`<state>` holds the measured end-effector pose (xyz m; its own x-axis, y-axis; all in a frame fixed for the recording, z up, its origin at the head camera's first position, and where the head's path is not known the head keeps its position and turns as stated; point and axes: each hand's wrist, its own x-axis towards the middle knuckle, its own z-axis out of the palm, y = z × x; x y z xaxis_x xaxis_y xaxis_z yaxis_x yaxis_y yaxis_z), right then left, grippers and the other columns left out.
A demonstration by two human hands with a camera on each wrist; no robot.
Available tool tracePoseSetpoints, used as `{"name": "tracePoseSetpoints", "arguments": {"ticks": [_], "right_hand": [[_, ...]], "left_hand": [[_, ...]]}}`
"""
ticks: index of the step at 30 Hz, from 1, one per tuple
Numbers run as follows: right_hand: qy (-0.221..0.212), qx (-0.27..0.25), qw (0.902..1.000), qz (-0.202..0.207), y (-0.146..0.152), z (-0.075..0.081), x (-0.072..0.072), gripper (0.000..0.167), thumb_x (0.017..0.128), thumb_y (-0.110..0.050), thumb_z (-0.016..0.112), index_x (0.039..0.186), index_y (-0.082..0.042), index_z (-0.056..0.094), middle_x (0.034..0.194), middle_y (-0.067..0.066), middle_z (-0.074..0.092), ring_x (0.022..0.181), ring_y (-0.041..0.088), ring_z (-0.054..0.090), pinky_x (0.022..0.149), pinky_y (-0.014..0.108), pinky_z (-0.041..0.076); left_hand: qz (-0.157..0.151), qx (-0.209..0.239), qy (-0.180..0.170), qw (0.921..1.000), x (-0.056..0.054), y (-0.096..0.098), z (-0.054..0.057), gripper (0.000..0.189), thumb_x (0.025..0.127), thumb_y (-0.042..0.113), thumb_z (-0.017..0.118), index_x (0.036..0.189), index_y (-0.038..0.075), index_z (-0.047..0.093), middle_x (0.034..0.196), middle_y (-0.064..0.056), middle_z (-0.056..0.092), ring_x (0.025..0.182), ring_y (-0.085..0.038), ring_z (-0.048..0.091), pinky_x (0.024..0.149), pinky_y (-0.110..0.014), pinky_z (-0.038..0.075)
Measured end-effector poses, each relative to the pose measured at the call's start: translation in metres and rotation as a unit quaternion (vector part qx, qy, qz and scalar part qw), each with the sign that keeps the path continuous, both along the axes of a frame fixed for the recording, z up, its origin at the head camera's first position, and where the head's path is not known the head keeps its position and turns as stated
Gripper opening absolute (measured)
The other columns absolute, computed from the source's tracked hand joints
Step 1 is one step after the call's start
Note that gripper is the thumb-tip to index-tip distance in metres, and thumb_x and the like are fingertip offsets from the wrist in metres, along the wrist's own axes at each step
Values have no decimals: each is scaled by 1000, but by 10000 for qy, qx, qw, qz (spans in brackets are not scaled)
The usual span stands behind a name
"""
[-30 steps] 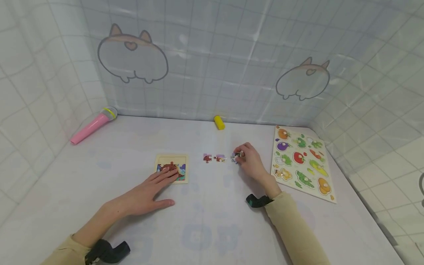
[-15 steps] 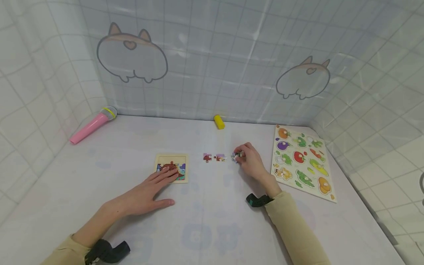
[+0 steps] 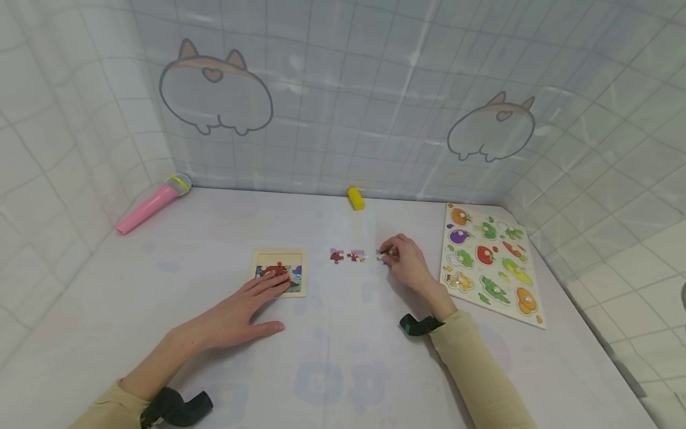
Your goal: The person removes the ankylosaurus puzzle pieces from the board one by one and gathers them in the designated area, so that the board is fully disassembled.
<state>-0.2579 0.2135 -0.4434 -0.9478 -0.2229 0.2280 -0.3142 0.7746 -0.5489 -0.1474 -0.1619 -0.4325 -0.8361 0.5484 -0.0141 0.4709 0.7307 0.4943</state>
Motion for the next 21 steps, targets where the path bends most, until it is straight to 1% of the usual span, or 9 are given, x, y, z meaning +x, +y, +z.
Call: {"name": "tracePoseSetpoints", "arguments": {"ticks": [5,9,12,15,18,21], "right_hand": [[-31,31,10000,-53,2,0,0,12,90,-5,73,102,-9,72,104,6,62,92,23,55,80,35,44],[-31,1,10000,-86,2,-1,0,10,89,-6,74,98,-9,74,105,7,63,92,23,55,79,34,44],[-27,-44,9999,-86,2,-2,0,10,89,-6,74,98,-9,74,105,7,63,92,23,55,79,34,44],[-8,-96,9999,-72,2,-3,0,10,89,-6,74,98,-10,75,104,6,63,91,23,55,79,34,44],[6,-144,9999,-59,2,-2,0,10,88,-5,75,97,-10,75,105,6,63,91,23,56,79,34,44],[-10,-167,9998,-68,2,-2,0,10,89,-5,75,97,-10,75,105,6,63,91,23,56,79,33,45]], "left_hand": [[113,29,77,9999,0,2,1,73,94,54,63,154,18,41,161,-4,36,149,-34,28,117,-59,29],[177,76,226,9996,-2,-1,3,64,95,48,65,148,15,49,156,-4,43,146,-32,35,116,-56,32],[200,71,332,9992,-5,-8,5,54,95,43,66,141,14,58,151,-2,48,142,-31,41,114,-55,36],[223,75,410,9989,-8,-19,9,45,95,37,68,133,13,65,145,-1,55,137,-31,46,111,-54,40],[216,54,549,9982,-12,-30,13,37,92,26,73,127,14,70,137,-1,62,130,-31,53,107,-53,44],[180,7,678,9975,-15,-36,16,33,90,17,75,122,13,73,130,-1,68,123,-30,59,102,-53,48]]}}
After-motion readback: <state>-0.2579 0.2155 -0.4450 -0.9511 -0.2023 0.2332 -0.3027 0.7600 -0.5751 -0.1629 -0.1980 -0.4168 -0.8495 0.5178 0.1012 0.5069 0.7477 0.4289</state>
